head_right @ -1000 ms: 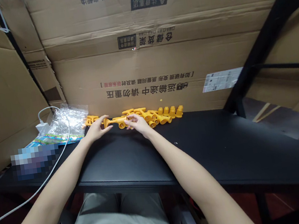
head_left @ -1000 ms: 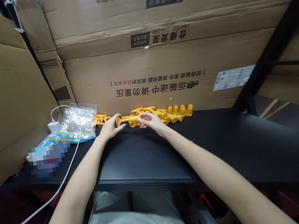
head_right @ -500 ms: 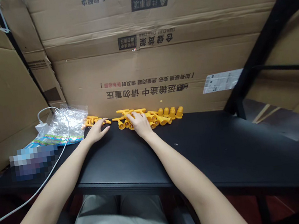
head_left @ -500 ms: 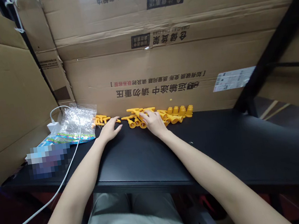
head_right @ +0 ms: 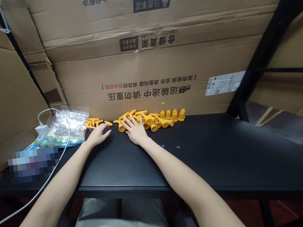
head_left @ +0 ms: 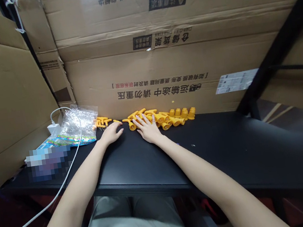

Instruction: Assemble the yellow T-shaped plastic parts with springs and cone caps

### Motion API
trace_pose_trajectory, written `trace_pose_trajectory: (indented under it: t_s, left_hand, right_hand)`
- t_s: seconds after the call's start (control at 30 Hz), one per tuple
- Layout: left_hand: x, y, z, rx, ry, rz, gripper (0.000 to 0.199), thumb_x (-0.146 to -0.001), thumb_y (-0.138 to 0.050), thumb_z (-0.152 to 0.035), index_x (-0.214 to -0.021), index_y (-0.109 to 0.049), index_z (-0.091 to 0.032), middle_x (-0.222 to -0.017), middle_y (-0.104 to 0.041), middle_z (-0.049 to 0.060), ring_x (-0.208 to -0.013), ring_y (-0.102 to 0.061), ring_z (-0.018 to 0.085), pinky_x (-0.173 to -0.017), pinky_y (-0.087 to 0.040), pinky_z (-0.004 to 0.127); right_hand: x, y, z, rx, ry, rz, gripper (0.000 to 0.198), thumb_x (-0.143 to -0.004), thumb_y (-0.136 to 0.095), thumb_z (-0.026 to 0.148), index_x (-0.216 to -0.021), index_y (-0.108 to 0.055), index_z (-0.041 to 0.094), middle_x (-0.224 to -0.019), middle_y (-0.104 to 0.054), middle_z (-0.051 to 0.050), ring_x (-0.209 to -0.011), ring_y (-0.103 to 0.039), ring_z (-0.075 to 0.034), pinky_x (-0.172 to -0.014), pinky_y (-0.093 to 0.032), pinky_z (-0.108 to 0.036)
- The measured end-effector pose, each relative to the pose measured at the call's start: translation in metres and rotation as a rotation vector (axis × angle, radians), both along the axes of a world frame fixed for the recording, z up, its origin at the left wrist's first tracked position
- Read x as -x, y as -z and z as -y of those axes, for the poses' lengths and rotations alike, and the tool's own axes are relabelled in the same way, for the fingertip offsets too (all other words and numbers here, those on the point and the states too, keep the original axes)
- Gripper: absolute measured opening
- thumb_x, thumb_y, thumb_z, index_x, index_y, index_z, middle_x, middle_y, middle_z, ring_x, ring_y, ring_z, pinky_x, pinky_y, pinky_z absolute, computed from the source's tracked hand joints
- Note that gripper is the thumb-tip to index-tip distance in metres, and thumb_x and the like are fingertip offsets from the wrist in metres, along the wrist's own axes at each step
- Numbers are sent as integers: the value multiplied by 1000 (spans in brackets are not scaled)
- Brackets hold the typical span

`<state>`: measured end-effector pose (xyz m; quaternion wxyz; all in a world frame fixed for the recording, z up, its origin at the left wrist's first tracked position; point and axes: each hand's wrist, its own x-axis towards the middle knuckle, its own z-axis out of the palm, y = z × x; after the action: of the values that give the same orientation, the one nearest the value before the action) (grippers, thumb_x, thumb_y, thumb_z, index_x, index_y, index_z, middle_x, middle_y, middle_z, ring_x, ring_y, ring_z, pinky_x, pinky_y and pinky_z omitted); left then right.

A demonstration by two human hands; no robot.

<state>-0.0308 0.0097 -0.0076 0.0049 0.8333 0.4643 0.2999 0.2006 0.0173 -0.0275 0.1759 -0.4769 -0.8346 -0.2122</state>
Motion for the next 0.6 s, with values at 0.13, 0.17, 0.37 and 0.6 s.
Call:
trace_pose_trajectory:
  t_s: [0.13, 0.17, 0.37, 0.6]
  left_hand:
    - [-1, 1, -1, 55, -4, -88, 24, -86, -52, -26, -102, -67, -15, -107, -69, 9, -101, -63, 21, -93, -49, 35]
    - [-1, 1, -1, 74, 0, -104, 24, -86, -52, -26, -100, -67, -15, -105, -70, 9, -99, -64, 21, -92, -50, 35]
    - [-3, 1, -1, 127, 43, -154, 24, -85, -52, -25, -98, -70, -15, -97, -71, 8, -90, -65, 20, -84, -51, 31]
    - [3, 0, -3, 74, -208, -219, 33, -84, -44, -12, -105, -69, -15, -114, -66, 12, -110, -60, 25, -96, -48, 38]
  right_hand:
    - [7, 2, -3, 8, 9, -7, 53, -96, -34, 35, -148, -36, 24, -156, -27, -5, -146, -16, -31, -111, -5, -68]
    - [8, 2, -3, 11, 12, -8, 53, -97, -34, 36, -148, -36, 24, -156, -26, -5, -146, -15, -31, -111, -4, -68]
    - [13, 3, -4, 29, 23, -3, 53, -97, -32, 36, -149, -35, 25, -157, -24, -5, -146, -15, -30, -111, -4, -69]
    - [13, 2, -3, 38, 40, -1, 53, -97, -33, 36, -149, -34, 26, -157, -23, -4, -147, -14, -30, -111, -5, -69]
